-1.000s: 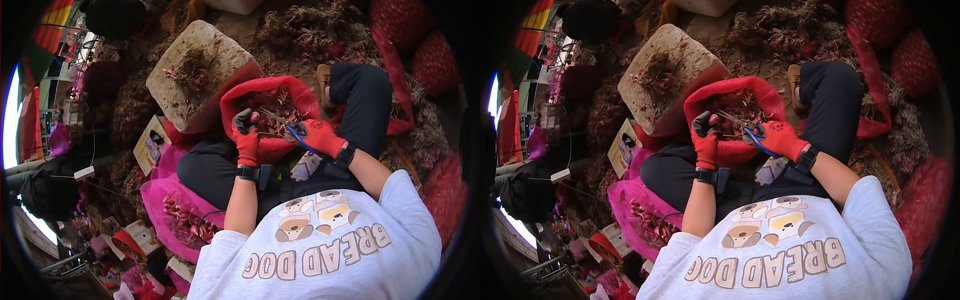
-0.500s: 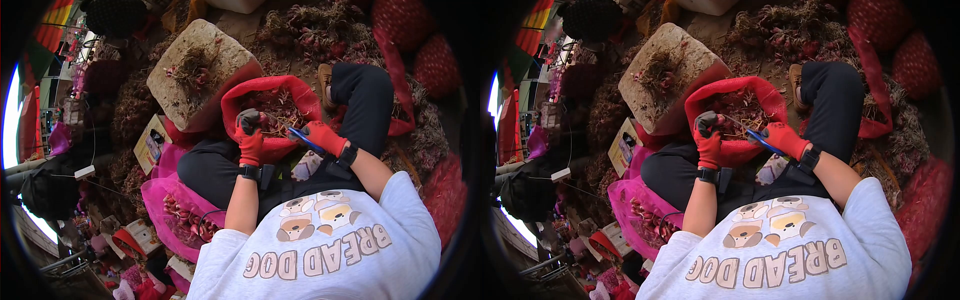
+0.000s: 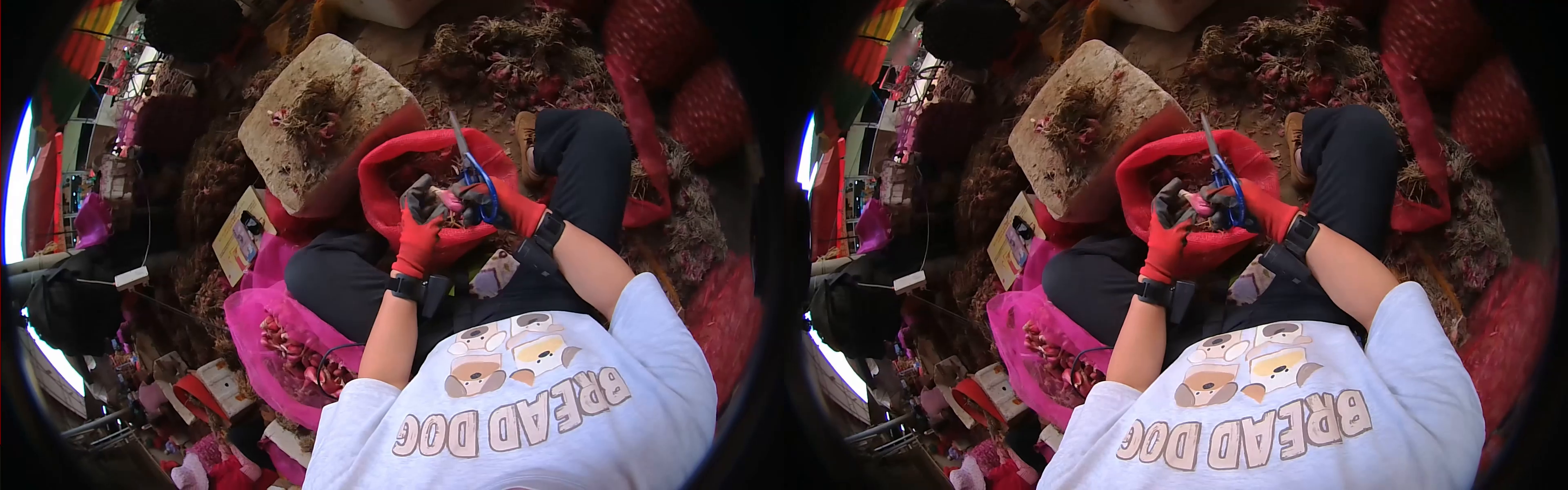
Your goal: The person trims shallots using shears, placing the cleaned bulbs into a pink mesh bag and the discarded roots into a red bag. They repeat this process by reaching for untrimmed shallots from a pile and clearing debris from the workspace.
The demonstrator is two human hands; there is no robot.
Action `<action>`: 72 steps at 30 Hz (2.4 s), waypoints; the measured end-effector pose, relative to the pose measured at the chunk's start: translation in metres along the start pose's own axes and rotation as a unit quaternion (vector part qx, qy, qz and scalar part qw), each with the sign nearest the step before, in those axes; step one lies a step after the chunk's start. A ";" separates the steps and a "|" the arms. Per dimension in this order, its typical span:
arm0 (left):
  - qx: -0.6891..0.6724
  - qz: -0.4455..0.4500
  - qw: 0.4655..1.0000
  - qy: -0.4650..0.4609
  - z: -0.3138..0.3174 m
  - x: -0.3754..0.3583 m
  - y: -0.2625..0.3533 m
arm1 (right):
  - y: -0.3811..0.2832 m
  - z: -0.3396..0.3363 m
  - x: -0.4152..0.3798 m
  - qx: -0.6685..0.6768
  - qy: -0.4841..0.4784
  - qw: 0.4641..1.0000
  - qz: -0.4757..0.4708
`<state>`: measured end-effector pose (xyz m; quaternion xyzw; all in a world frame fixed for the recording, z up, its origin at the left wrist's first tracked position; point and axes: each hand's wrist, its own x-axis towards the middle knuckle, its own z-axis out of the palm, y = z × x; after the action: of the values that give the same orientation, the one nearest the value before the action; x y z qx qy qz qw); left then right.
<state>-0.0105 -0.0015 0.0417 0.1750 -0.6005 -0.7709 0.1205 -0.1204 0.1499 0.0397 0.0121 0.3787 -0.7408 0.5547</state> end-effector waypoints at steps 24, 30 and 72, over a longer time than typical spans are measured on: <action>-0.532 -0.194 0.824 -0.024 -0.035 0.016 -0.023 | 0.007 0.006 -0.002 -0.368 0.148 0.910 -0.117; -0.458 -0.158 0.872 0.071 -0.041 0.021 -0.026 | 0.016 0.013 -0.011 -0.644 0.167 0.734 -0.138; -0.436 -0.092 0.895 0.019 -0.029 0.016 0.007 | 0.014 0.031 -0.038 -0.312 -0.013 0.938 0.152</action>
<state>-0.0133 -0.0352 0.0404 0.1739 -0.1825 -0.9596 0.1248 -0.0818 0.1618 0.0705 -0.1135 0.5772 -0.4926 0.6413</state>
